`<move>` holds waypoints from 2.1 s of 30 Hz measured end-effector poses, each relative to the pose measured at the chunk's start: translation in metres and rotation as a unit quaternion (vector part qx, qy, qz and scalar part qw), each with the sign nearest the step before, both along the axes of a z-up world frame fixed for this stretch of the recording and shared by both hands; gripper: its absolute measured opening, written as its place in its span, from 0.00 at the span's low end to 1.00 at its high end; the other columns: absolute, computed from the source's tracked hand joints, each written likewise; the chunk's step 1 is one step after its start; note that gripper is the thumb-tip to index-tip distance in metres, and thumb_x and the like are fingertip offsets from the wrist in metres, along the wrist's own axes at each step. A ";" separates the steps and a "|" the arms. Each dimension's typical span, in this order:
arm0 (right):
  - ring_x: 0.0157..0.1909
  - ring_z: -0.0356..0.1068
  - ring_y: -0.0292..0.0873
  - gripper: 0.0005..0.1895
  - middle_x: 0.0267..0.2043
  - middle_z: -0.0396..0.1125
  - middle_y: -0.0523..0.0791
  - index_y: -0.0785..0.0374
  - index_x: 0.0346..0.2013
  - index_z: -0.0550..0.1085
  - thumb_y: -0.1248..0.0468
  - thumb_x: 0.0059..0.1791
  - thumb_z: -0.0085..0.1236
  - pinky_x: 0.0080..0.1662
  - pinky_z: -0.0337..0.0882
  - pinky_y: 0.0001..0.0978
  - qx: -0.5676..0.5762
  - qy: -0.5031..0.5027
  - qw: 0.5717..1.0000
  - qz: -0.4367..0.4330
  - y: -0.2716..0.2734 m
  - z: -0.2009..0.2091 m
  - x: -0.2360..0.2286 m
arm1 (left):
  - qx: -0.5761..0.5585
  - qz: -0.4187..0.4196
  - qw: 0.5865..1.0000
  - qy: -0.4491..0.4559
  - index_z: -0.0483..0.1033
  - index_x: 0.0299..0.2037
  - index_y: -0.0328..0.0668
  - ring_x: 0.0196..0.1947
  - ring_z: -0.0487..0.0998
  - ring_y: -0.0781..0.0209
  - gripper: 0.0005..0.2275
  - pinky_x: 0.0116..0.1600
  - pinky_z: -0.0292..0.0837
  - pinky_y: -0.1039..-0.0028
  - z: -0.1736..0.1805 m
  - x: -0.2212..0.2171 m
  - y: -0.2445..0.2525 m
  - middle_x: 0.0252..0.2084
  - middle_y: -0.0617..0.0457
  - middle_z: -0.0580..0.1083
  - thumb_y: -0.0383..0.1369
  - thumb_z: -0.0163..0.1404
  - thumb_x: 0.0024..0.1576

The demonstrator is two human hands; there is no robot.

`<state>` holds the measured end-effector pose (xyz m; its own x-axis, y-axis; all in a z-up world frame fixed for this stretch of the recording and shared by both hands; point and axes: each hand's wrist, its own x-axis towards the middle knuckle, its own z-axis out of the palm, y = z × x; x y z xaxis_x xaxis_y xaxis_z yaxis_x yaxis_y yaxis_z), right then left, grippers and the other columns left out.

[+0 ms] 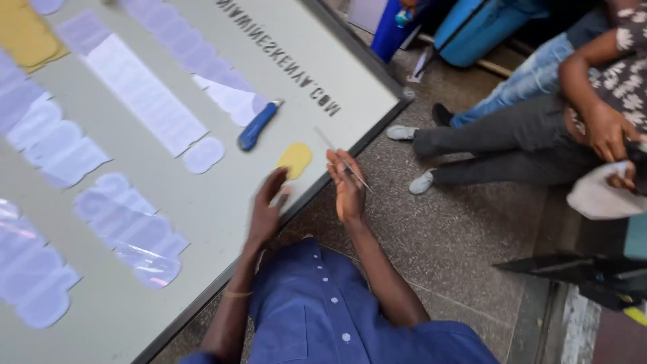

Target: The person is using a utility knife and a weeding tool to cut and remove excess vinyl from a sign board to reveal the letters.

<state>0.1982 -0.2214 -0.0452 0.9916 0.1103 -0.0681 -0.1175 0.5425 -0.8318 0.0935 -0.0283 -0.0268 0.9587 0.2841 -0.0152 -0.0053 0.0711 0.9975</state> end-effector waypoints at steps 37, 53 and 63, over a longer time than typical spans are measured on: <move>0.50 0.83 0.53 0.23 0.51 0.74 0.56 0.75 0.51 0.77 0.57 0.70 0.41 0.50 0.89 0.44 -0.236 -0.256 0.903 0.252 0.069 0.053 0.359 | 0.368 0.131 0.897 0.208 0.77 0.68 0.27 0.51 0.81 0.39 0.19 0.58 0.77 0.53 -0.023 0.343 0.025 0.51 0.39 0.76 0.26 0.56 0.68; 0.39 0.83 0.49 0.17 0.41 0.76 0.53 0.70 0.46 0.80 0.62 0.69 0.47 0.43 0.87 0.37 -0.192 -0.372 0.846 0.330 0.063 0.046 0.407 | 0.312 0.262 0.888 0.213 0.85 0.56 0.40 0.42 0.81 0.46 0.14 0.48 0.77 0.57 -0.053 0.345 0.002 0.45 0.45 0.75 0.24 0.65 0.61; 0.38 0.84 0.49 0.12 0.37 0.77 0.49 0.65 0.42 0.83 0.63 0.66 0.59 0.40 0.85 0.35 -0.304 -0.407 0.814 0.282 0.063 0.043 0.391 | 0.301 0.203 0.912 0.193 0.83 0.54 0.34 0.39 0.81 0.42 0.15 0.44 0.77 0.51 -0.047 0.342 0.018 0.41 0.45 0.74 0.26 0.68 0.58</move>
